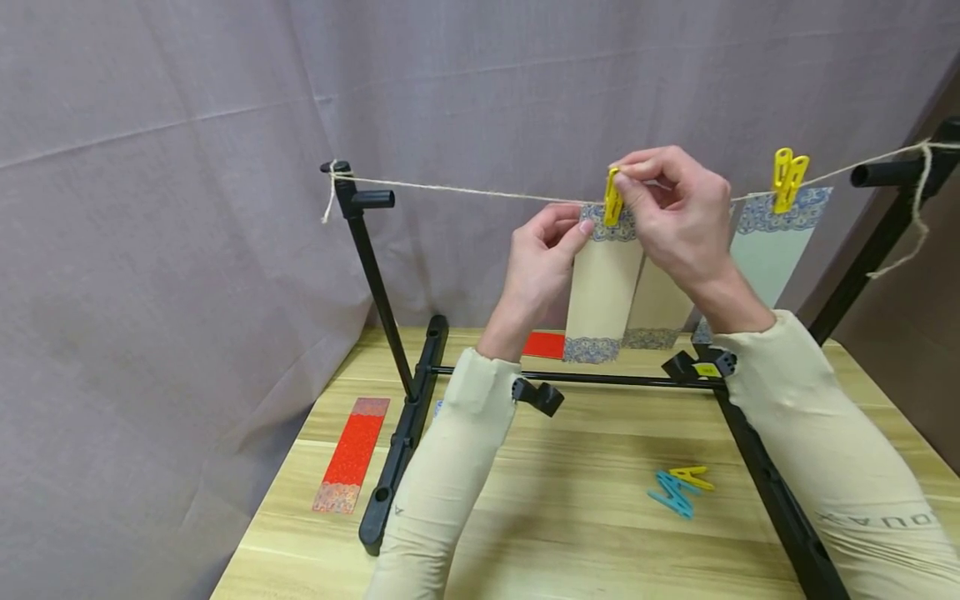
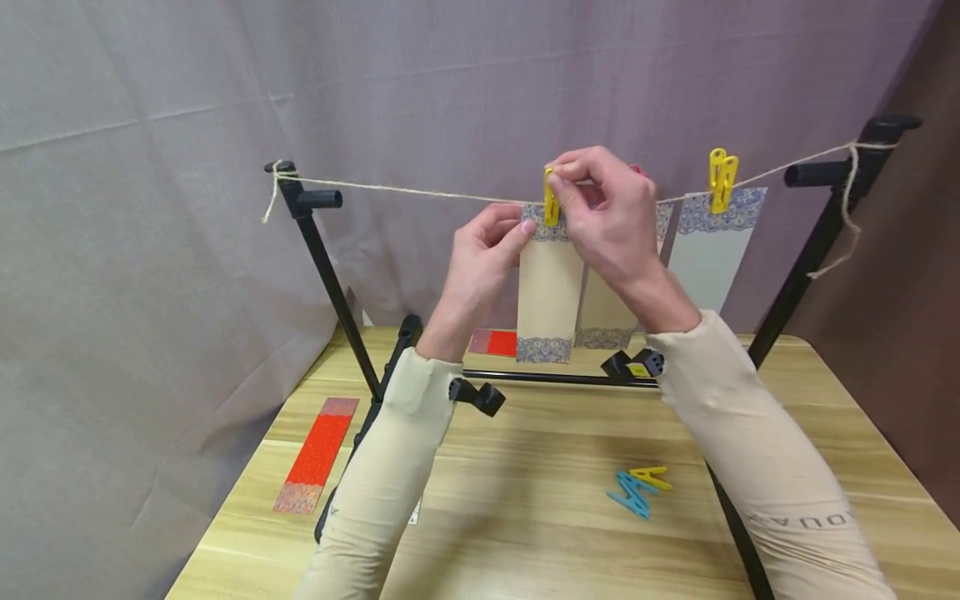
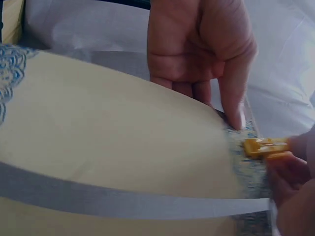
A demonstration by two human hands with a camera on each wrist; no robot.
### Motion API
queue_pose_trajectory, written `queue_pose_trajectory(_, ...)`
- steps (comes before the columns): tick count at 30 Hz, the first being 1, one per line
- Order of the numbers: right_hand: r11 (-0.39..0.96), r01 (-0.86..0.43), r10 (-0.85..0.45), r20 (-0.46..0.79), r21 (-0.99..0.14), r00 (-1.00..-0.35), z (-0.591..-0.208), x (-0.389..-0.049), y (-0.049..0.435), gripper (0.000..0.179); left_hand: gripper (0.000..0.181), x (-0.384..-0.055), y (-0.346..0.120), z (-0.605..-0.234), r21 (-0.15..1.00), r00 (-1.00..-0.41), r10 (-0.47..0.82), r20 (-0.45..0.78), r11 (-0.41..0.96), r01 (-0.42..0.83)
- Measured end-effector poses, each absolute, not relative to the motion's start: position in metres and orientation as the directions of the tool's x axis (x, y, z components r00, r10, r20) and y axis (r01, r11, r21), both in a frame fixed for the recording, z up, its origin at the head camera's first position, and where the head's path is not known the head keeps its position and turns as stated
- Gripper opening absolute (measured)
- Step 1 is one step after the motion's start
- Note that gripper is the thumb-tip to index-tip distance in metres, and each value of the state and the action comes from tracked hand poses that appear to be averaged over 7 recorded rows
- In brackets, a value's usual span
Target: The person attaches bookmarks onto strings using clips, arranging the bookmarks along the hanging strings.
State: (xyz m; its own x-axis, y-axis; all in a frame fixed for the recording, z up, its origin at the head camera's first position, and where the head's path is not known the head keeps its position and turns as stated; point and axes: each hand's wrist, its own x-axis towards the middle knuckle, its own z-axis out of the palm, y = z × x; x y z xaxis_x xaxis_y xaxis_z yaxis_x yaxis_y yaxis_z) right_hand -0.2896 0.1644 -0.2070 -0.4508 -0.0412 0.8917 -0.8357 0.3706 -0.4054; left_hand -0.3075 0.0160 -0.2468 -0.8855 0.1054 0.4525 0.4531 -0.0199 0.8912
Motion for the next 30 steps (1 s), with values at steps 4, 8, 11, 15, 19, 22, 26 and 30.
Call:
queue_pose_trajectory(4, 0.401, -0.783, -0.069, 0.837, -0.476, -0.544, -0.203, -0.285, 0.167, 0.012, 0.021, -0.306, 0.015, -0.247, 0.898, -0.893, 0.098, 0.439, -0.02, 0.439)
queue_pose_trajectory(8, 0.434, -0.762, -0.091, 0.818, -0.481, -0.568, -0.202, -0.281, 0.17, 0.015, 0.021, -0.305, 0.015, -0.249, 0.903, -0.899, 0.092, 0.428, -0.029, 0.428)
queue_pose_trajectory(11, 0.419, -0.781, -0.084, 0.837, -0.463, -0.541, -0.203, -0.275, 0.171, 0.016, 0.023, -0.305, 0.015, -0.251, 0.903, -0.897, 0.101, 0.43, -0.036, 0.428)
queue_pose_trajectory(15, 0.397, -0.824, -0.084, 0.879, -0.403, -0.47, -0.208, -0.265, 0.177, 0.016, 0.024, -0.303, 0.013, -0.255, 0.902, -0.896, 0.113, 0.43, -0.028, 0.43)
queue_pose_trajectory(19, 0.395, -0.851, -0.1, 0.904, -0.347, -0.415, -0.217, -0.254, 0.186, 0.015, 0.021, -0.302, 0.007, -0.262, 0.907, -0.9, 0.119, 0.42, -0.018, 0.421)
queue_pose_trajectory(22, 0.362, -0.863, -0.099, 0.906, -0.352, -0.411, -0.225, -0.247, 0.193, 0.016, 0.018, -0.301, 0.003, -0.267, 0.908, -0.9, 0.127, 0.418, -0.031, 0.417)
queue_pose_trajectory(26, 0.319, -0.876, -0.132, 0.898, -0.362, -0.419, -0.238, -0.239, 0.201, 0.018, 0.017, -0.302, -0.003, -0.273, 0.909, -0.902, 0.119, 0.416, -0.038, 0.414)
queue_pose_trajectory(30, 0.344, -0.879, -0.207, 0.886, -0.331, -0.415, -0.261, -0.236, 0.208, 0.021, 0.017, -0.305, -0.01, -0.285, 0.918, -0.91, 0.131, 0.394, -0.005, 0.397)
